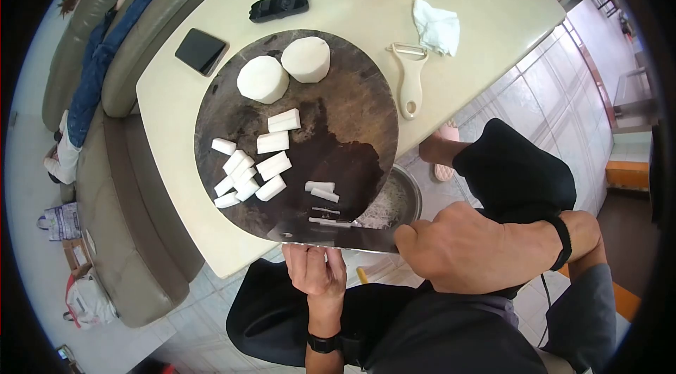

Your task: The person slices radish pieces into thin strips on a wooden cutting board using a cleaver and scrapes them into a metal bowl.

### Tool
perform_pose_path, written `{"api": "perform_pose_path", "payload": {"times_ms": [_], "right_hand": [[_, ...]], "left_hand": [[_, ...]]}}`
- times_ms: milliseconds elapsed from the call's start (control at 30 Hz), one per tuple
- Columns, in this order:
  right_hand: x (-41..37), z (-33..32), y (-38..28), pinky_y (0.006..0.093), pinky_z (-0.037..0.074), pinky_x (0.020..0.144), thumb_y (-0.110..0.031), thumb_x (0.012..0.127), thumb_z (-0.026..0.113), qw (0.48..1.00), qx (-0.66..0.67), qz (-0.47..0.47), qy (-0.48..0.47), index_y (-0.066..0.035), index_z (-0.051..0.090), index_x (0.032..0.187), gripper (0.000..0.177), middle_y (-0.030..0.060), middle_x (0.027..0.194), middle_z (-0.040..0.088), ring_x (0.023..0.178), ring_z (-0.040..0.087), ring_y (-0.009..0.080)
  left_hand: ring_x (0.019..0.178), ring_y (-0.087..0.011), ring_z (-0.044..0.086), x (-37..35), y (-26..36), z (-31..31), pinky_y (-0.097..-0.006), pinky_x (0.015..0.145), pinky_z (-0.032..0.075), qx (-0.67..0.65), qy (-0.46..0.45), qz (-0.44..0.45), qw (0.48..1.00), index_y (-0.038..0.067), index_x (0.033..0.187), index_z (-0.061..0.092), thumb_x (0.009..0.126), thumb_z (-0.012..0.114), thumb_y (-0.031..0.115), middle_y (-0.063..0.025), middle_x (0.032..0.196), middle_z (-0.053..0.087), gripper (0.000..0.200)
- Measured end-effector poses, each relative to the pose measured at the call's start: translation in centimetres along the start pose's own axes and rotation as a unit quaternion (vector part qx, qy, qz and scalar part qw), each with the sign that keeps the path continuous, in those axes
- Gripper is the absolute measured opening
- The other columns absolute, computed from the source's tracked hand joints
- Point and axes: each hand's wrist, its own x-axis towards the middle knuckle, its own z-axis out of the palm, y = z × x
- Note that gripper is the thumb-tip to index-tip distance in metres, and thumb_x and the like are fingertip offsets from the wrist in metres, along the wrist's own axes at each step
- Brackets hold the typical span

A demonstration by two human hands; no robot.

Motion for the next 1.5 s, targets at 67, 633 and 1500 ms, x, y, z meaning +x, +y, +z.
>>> {"api": "perform_pose_path", "payload": {"times_ms": [67,633,1500], "right_hand": [[-0.1,0.2,0.3,0.0389,0.047,0.044,-0.005,0.068,0.065,1.000,0.000,-0.009,0.001,0.007,0.056,0.074,0.016,0.0169,0.063,0.059,0.054,0.064,0.0306],[2.3,2.1,0.3,0.0397,0.051,0.053,-0.004,0.067,0.068,0.999,0.001,0.016,0.031,0.005,0.062,0.080,0.017,0.0175,0.069,0.062,0.065,0.067,0.0323],[1.4,2.1,-0.3,0.0366,0.045,0.042,-0.008,0.066,0.068,0.998,-0.029,-0.036,0.043,0.006,0.052,0.076,0.023,0.0137,0.056,0.055,0.049,0.061,0.0269]], "left_hand": [[0.085,-0.0374,0.061,-0.2,-0.3,0.2,-0.0423,0.080,0.048,-0.002,0.015,0.006,1.000,-0.004,0.089,0.065,0.071,0.063,-0.011,-0.0177,0.092,0.063,0.019],[0.089,-0.0358,0.061,-0.4,-0.2,0.0,-0.0433,0.081,0.050,0.014,0.013,0.029,0.999,-0.005,0.087,0.066,0.072,0.069,-0.009,-0.0165,0.093,0.063,0.015],[0.086,-0.0408,0.059,-0.6,-0.5,0.2,-0.0460,0.083,0.048,0.027,0.010,0.045,0.999,-0.005,0.083,0.063,0.073,0.065,-0.006,-0.0193,0.091,0.063,0.010]]}}
